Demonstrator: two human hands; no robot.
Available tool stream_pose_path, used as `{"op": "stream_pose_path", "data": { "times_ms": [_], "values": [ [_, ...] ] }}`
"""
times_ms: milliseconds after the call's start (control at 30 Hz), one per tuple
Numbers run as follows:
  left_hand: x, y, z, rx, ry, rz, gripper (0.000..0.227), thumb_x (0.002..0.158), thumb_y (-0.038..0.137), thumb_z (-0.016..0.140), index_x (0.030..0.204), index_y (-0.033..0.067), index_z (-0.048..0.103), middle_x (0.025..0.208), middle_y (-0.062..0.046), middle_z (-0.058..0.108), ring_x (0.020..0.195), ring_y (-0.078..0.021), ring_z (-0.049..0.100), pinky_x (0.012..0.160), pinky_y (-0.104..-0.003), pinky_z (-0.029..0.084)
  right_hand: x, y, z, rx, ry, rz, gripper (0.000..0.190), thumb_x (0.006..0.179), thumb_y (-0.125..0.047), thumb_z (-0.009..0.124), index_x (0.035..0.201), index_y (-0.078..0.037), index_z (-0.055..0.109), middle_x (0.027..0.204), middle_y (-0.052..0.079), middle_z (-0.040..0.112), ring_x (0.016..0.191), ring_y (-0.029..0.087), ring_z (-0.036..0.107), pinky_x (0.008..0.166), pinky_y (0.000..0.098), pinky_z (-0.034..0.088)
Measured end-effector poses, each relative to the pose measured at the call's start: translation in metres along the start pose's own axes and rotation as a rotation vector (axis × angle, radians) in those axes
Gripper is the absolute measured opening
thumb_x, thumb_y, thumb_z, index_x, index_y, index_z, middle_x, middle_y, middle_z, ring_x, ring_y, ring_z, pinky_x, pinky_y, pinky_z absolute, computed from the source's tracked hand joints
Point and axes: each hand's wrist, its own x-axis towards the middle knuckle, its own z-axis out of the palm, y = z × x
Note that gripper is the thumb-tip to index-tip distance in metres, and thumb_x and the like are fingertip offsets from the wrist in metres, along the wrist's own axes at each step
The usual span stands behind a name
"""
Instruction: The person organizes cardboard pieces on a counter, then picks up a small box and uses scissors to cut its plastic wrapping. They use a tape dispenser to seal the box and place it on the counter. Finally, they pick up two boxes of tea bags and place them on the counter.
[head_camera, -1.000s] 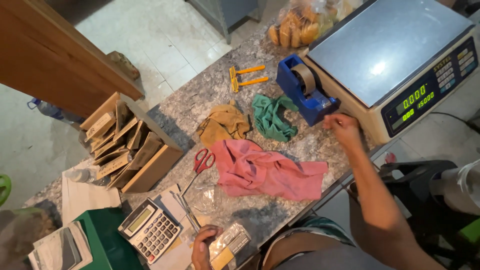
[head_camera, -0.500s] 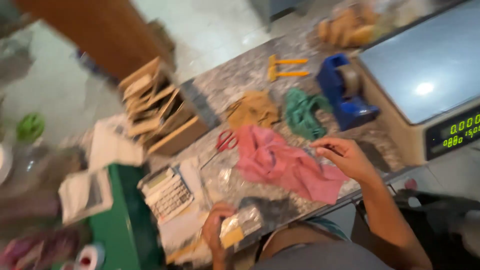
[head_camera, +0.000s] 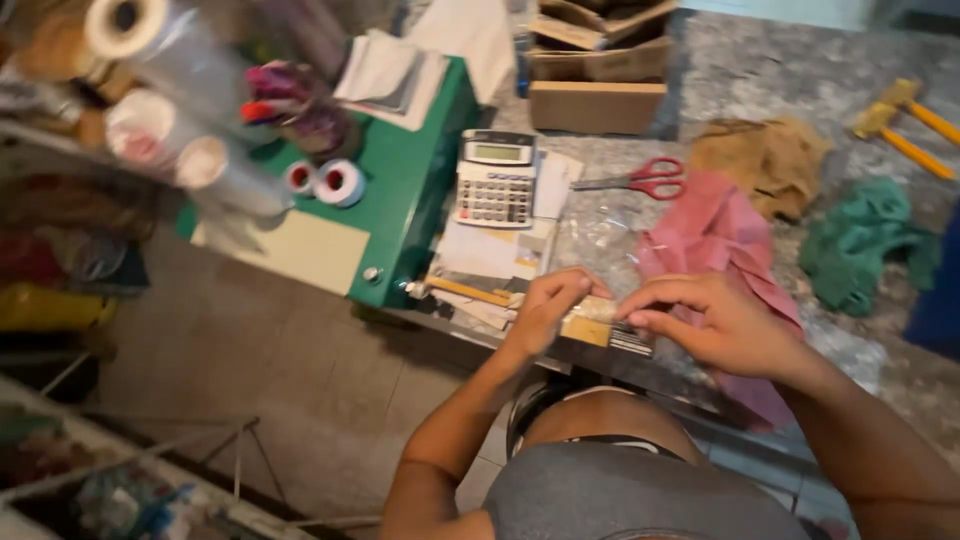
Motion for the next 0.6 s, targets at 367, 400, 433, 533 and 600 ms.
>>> {"op": "stream_pose_path", "data": {
  "times_ms": [367, 400, 433, 533, 600],
  "values": [
    [-0.003, 0.000, 0.009, -0.087, 0.099, -0.033, 0.033, 0.106, 0.028, 0.053, 0.074, 0.0181, 0.051, 0.075, 0.007, 0.042, 0.075, -0.0075, 0.038, 0.074, -0.026, 0.030, 0.043, 0.046, -0.010, -0.024, -0.309, 0.298, 0.029, 0.089, -0.031, 0.071, 0.114, -0.023, 0.084, 0.093, -0.004, 0.088, 0.075, 0.008, 0.078, 0.069, 0.0228, 0.060],
    [-0.006, -0.005, 0.010, -0.087, 0.100, -0.034, 0.033, 0.106, 0.028, 0.053, 0.074, 0.0181, 0.051, 0.075, 0.007, 0.042, 0.075, -0.0075, 0.038, 0.074, -0.026, 0.030, 0.043, 0.043, -0.010, -0.023, -0.310, 0.299, 0.029, 0.089, -0.031, 0.071, 0.114, -0.023, 0.084, 0.093, -0.004, 0.088, 0.075, 0.008, 0.078, 0.069, 0.0228, 0.060],
    [-0.009, -0.009, 0.011, -0.062, 0.122, -0.054, 0.033, 0.106, 0.029, 0.053, 0.074, 0.0192, 0.051, 0.075, 0.008, 0.043, 0.075, -0.0067, 0.039, 0.073, -0.025, 0.031, 0.043, 0.038, -0.011, -0.023, -0.342, 0.216, 0.029, 0.090, -0.029, 0.069, 0.115, -0.022, 0.083, 0.100, -0.003, 0.088, 0.083, 0.009, 0.080, 0.076, 0.0242, 0.062],
    [-0.001, -0.012, 0.008, -0.018, 0.142, -0.048, 0.033, 0.106, 0.032, 0.054, 0.075, 0.0192, 0.055, 0.076, 0.008, 0.047, 0.076, -0.0066, 0.042, 0.074, -0.025, 0.033, 0.051, 0.038, -0.017, -0.020, -0.348, 0.124, 0.030, 0.093, -0.028, 0.065, 0.116, -0.020, 0.082, 0.097, -0.002, 0.086, 0.080, 0.010, 0.078, 0.075, 0.0253, 0.061],
    [-0.005, -0.016, 0.011, -0.021, 0.153, -0.068, 0.033, 0.106, 0.033, 0.054, 0.077, 0.0181, 0.059, 0.078, 0.008, 0.049, 0.078, -0.0074, 0.043, 0.076, -0.026, 0.034, 0.051, 0.045, -0.014, 0.017, -0.349, 0.146, 0.030, 0.095, -0.028, 0.062, 0.115, -0.020, 0.083, 0.086, -0.002, 0.084, 0.069, 0.009, 0.073, 0.067, 0.0250, 0.058]
  ]
}}
